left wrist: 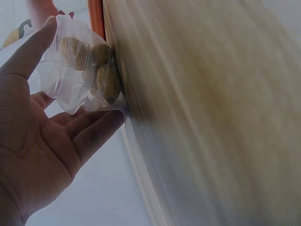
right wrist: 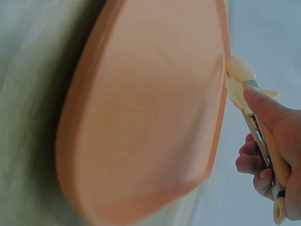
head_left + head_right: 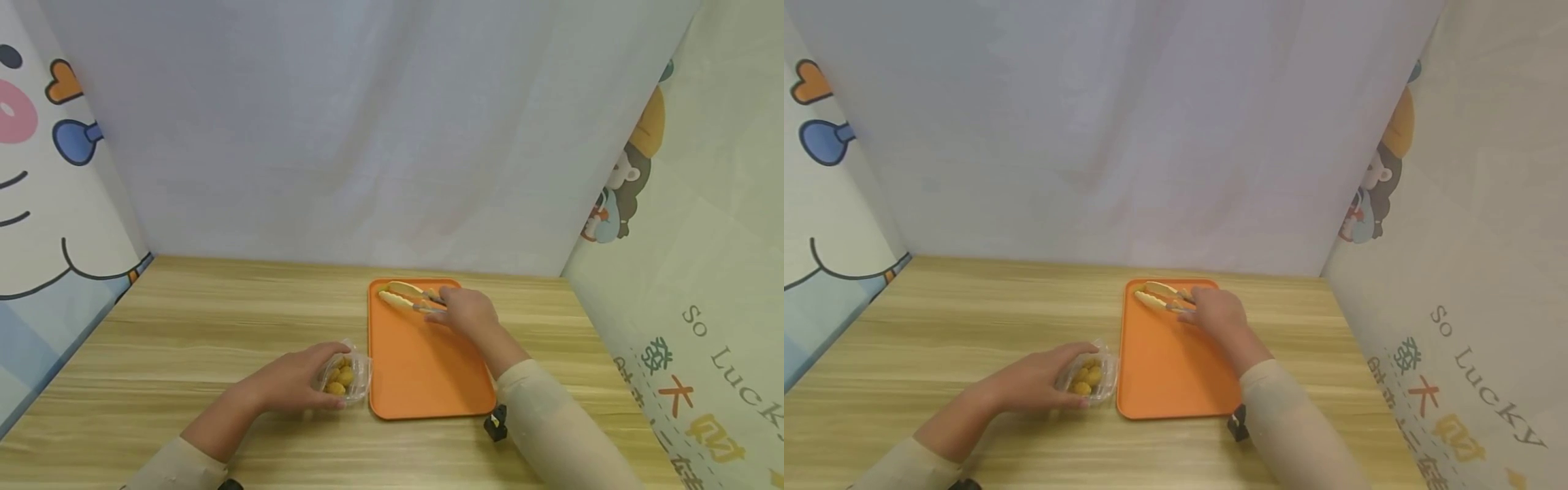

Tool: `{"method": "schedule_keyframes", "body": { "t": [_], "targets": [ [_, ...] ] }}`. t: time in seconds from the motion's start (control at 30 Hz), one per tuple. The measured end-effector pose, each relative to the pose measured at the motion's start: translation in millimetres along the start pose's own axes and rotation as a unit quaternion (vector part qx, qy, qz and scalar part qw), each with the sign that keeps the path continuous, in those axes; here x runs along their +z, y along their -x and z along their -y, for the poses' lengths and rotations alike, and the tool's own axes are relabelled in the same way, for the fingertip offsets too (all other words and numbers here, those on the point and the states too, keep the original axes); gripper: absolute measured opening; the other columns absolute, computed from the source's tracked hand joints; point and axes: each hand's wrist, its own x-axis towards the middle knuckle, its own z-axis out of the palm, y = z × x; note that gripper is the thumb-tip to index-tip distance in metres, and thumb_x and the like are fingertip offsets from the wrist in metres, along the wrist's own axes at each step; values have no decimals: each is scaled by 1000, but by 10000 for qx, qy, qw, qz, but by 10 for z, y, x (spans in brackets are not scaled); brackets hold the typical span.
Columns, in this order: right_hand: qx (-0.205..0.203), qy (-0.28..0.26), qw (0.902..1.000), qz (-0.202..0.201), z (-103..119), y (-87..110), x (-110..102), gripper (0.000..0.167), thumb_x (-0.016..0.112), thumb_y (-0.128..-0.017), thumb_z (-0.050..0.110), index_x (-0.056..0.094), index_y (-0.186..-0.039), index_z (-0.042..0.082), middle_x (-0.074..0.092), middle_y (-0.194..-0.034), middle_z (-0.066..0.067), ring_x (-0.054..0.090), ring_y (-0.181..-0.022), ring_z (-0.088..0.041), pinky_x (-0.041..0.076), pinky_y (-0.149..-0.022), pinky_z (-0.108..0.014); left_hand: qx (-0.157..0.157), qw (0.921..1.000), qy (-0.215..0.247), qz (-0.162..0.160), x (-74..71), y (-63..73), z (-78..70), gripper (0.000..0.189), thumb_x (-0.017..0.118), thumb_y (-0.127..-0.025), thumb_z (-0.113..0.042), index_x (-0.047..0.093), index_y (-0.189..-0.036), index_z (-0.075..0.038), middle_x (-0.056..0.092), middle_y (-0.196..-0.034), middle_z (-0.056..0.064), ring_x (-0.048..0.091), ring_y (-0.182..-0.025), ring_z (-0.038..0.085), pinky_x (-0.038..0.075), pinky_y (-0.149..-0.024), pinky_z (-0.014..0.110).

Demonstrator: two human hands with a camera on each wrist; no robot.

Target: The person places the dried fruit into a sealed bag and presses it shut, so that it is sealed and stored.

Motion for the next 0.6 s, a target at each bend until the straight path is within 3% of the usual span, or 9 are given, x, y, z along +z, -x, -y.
{"method": "schedule_keyframes", "body": {
  "t": [0.23,0.6],
  "targets": [
    [-49,1,9999,-99,-72,96,-35,47,63,-85,63,49,-88,18,53,-69,-2,49,-55,-18,35,-47,-31,27,10000,-63,-41,-5,-12,-6,91,72,-75,-68,40,-148,-24,44,-151,3,48,-133,28,41,-107,52],
    [-408,17,9965,-724,-131,348,-54,52,68,-81,61,43,-78,16,39,-60,1,34,-50,-15,26,-46,-29,34,10000,-37,-24,3,-13,-4,91,72,-75,-67,39,-148,-24,43,-151,2,48,-133,28,41,-108,52]
  ]
}}
